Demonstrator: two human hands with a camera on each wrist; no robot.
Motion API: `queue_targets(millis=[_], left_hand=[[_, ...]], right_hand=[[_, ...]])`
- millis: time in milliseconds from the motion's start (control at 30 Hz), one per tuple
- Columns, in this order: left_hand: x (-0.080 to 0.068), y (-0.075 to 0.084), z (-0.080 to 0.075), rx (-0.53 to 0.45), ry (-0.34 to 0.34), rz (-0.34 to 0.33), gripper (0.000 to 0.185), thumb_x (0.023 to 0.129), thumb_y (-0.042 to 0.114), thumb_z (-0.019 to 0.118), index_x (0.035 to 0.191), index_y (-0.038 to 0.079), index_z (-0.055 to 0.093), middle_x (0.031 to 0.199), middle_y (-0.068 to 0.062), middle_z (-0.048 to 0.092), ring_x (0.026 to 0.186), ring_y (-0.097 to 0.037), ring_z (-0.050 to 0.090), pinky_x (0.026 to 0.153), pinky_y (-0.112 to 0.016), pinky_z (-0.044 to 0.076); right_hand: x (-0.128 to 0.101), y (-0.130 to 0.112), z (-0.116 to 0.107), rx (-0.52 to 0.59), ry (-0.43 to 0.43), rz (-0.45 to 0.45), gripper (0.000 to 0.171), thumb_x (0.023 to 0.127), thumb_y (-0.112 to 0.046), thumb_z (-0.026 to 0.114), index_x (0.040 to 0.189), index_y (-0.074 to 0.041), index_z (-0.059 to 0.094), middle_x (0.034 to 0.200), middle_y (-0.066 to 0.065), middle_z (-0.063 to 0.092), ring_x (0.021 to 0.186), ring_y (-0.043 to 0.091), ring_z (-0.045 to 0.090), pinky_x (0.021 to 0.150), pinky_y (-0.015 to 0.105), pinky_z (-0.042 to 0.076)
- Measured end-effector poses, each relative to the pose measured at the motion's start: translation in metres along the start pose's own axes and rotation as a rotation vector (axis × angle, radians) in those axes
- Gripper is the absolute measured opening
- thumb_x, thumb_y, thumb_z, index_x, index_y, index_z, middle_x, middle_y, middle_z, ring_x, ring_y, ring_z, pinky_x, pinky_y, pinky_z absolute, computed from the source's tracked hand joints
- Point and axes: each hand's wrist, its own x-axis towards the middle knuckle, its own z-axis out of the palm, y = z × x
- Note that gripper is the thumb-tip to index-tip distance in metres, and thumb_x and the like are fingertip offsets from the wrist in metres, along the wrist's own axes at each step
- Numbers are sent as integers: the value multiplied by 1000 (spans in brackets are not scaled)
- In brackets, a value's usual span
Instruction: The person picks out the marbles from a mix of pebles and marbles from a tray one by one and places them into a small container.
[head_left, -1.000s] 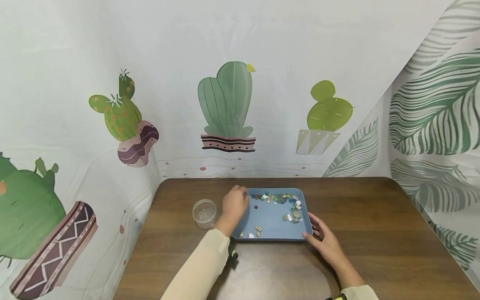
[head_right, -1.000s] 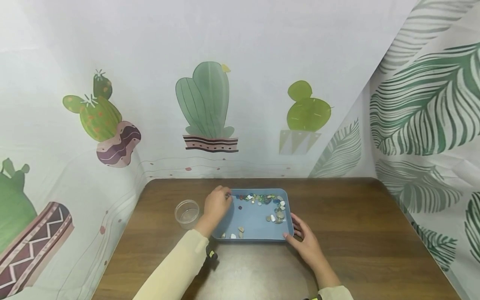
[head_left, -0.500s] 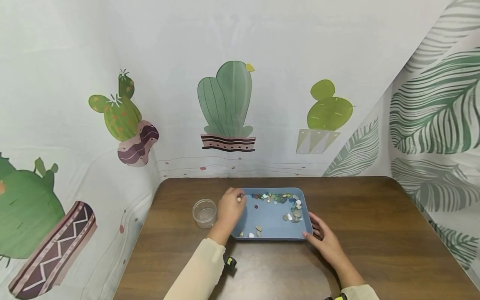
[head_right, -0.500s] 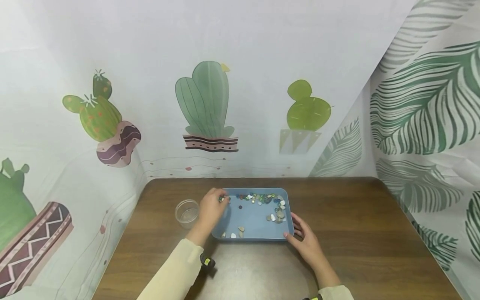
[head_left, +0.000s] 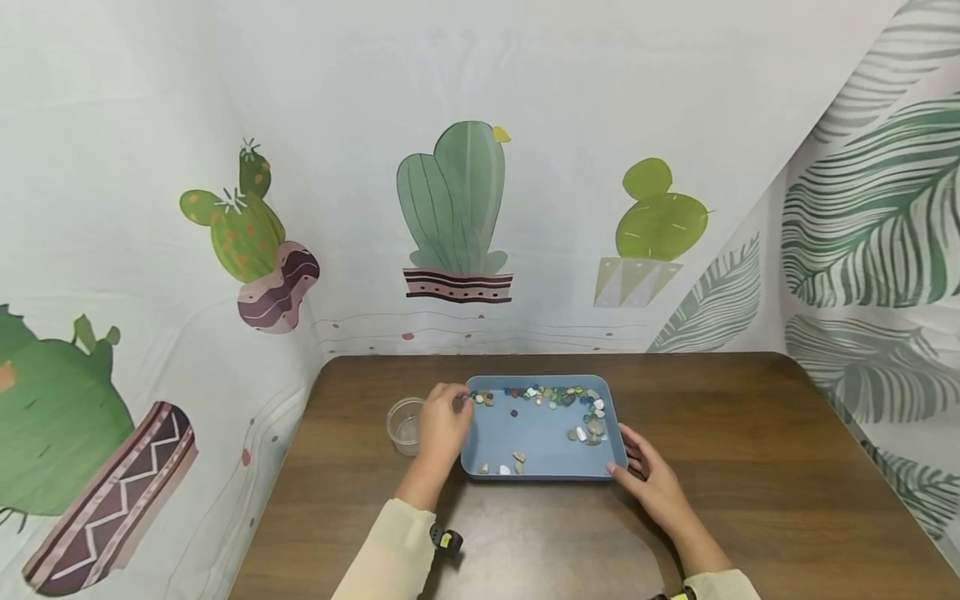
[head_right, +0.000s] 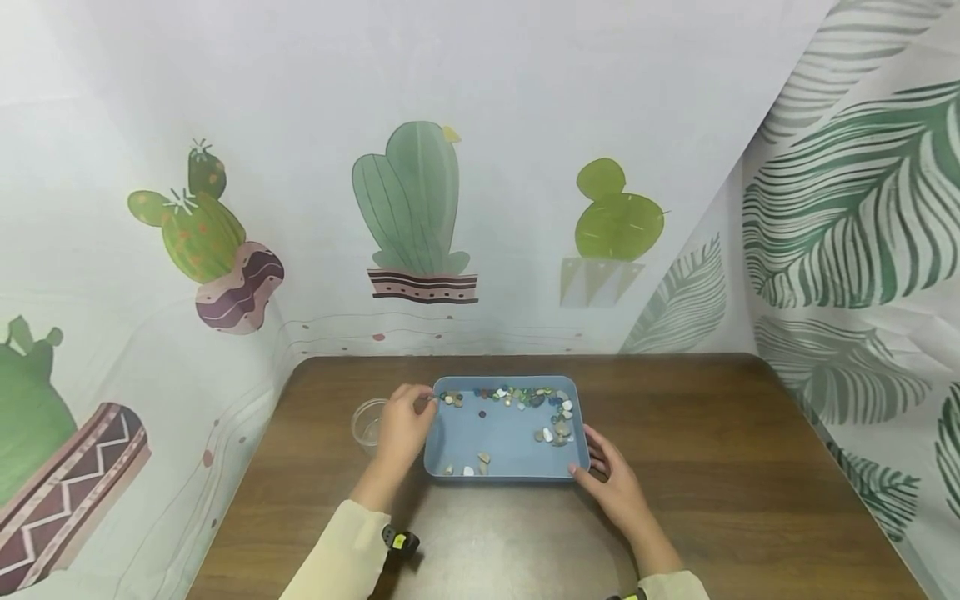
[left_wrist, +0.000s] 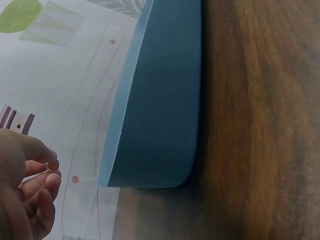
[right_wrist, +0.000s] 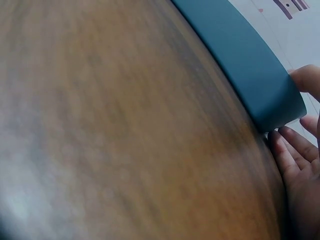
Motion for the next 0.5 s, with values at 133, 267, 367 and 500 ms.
queue_targets(millis=[133,267,367,500], left_hand=[[-3,-4,-7,-29,39,-33,13,84,9,77,97,6,76,96,-7,72,82,-22,68,70,-36,56],[-5,-10,-15,-39,83,-55,10,84,8,77,94,8,75,93,-6,71,72,-16,62,64,-28,52],[-8,-14,-20,-44,120,-60,9,83,7,77,91,7,75,90,-6,70,67,-14,58,61,-27,49],[-10,-17,-29,-26,161,-52,8,82,6,77,90,7,75,89,-6,71,66,-15,59,68,-32,50]], right_hand=[[0,1,1,6,0,-7,74,93,-29,74,155,-15,37,156,18,43,138,34,47,94,2,38],[0,1,1,6,4,-15,74,93,-27,75,155,-14,37,156,18,43,137,34,47,94,2,39],[0,0,1,-4,9,-12,74,92,-27,75,155,-14,37,156,18,44,136,34,47,94,2,39],[1,-1,1,-11,8,-4,74,93,-28,74,155,-14,37,156,18,44,137,34,47,94,2,38]])
